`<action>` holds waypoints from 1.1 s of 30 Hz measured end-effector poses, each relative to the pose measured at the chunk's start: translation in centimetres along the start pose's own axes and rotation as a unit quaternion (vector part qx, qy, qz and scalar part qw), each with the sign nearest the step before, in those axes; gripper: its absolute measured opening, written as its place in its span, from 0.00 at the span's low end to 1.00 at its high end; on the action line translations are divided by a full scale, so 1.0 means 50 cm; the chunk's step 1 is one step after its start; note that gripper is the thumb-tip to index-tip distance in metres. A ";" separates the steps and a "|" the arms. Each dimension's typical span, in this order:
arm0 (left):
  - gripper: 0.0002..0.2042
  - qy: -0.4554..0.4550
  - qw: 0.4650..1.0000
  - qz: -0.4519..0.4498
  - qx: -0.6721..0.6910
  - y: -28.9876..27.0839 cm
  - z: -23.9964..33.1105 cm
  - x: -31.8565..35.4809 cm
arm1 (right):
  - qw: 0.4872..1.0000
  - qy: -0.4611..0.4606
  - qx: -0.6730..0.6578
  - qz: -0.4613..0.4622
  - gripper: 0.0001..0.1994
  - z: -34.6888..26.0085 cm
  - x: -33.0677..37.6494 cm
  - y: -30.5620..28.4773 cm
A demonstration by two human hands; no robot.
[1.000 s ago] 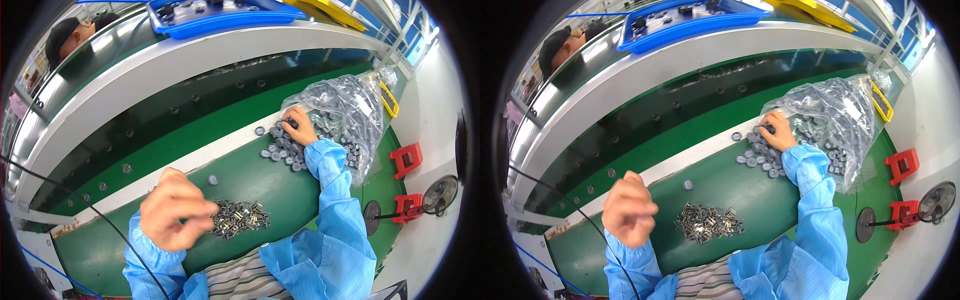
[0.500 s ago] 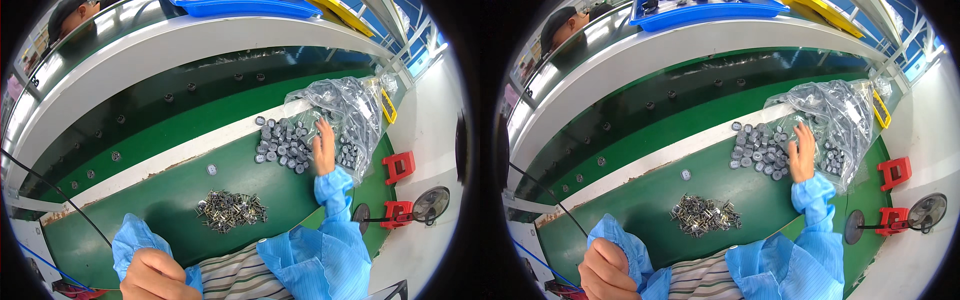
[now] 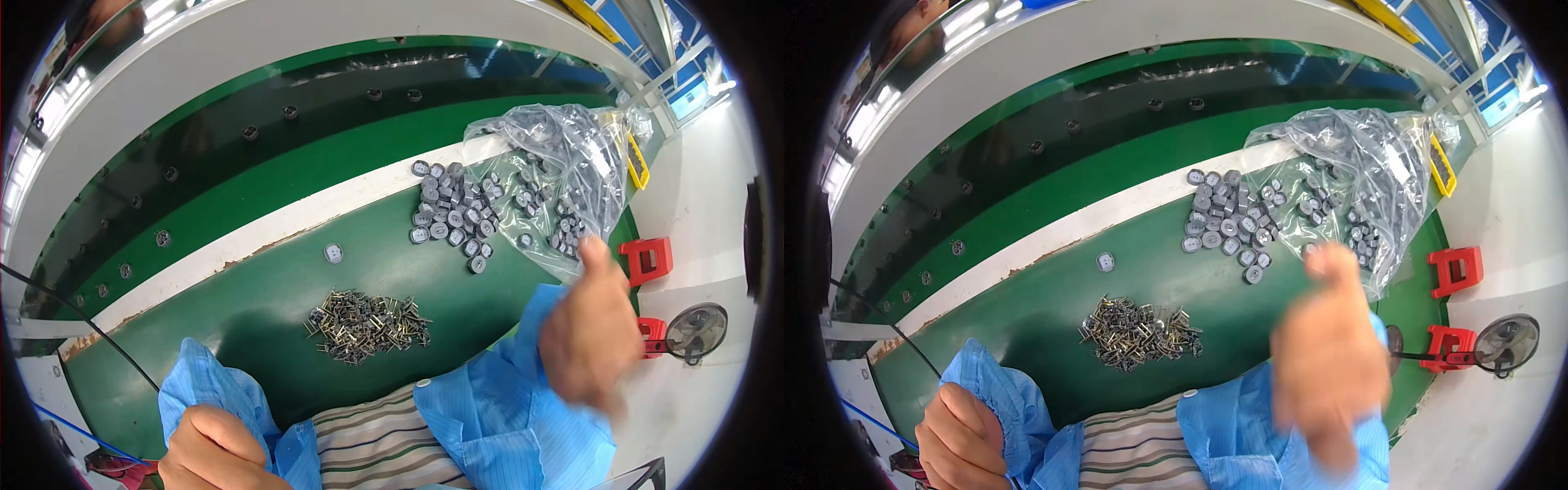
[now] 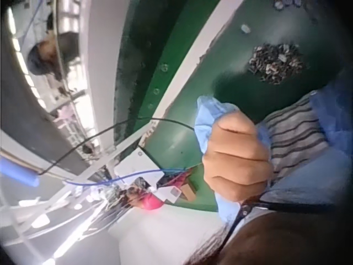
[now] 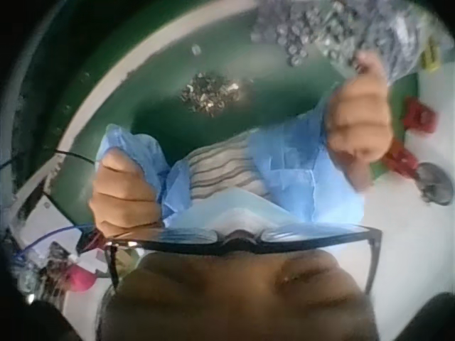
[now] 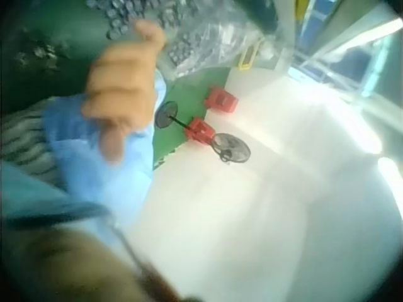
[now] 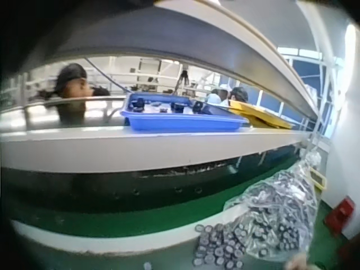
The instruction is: The person assembles small electronic components by hand, inserting metal pins into grey plastic housings to create assembled units.
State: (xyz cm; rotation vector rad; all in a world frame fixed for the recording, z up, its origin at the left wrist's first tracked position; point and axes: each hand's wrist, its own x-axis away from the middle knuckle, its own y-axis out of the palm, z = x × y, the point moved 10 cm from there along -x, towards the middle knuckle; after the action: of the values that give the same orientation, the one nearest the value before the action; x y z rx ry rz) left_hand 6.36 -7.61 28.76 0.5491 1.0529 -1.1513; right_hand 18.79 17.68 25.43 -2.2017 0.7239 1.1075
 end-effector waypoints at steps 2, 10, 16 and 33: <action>0.06 0.004 1.000 -0.016 0.021 0.005 -0.003 -0.012 | 0.995 -0.072 -0.056 -0.031 0.05 -0.095 -0.046 0.015; 0.11 -0.117 0.989 -0.070 0.063 0.055 -0.050 -0.020 | 0.927 -0.144 -0.223 -0.266 0.09 -0.170 -0.003 0.042; 0.11 -0.040 0.955 -0.178 0.233 0.110 -0.037 -0.021 | 0.872 -0.116 -0.345 -0.327 0.21 -0.183 0.028 0.058; 0.26 -0.109 0.845 0.040 0.522 0.024 -0.048 0.012 | 0.980 0.142 -0.013 -0.136 0.16 0.169 0.187 0.034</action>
State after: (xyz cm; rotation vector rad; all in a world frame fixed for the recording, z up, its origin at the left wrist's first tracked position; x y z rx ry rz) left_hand 6.58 -5.52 27.01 1.2555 0.1071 -1.6266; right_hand 17.95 20.35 12.99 -2.4210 0.5034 0.6795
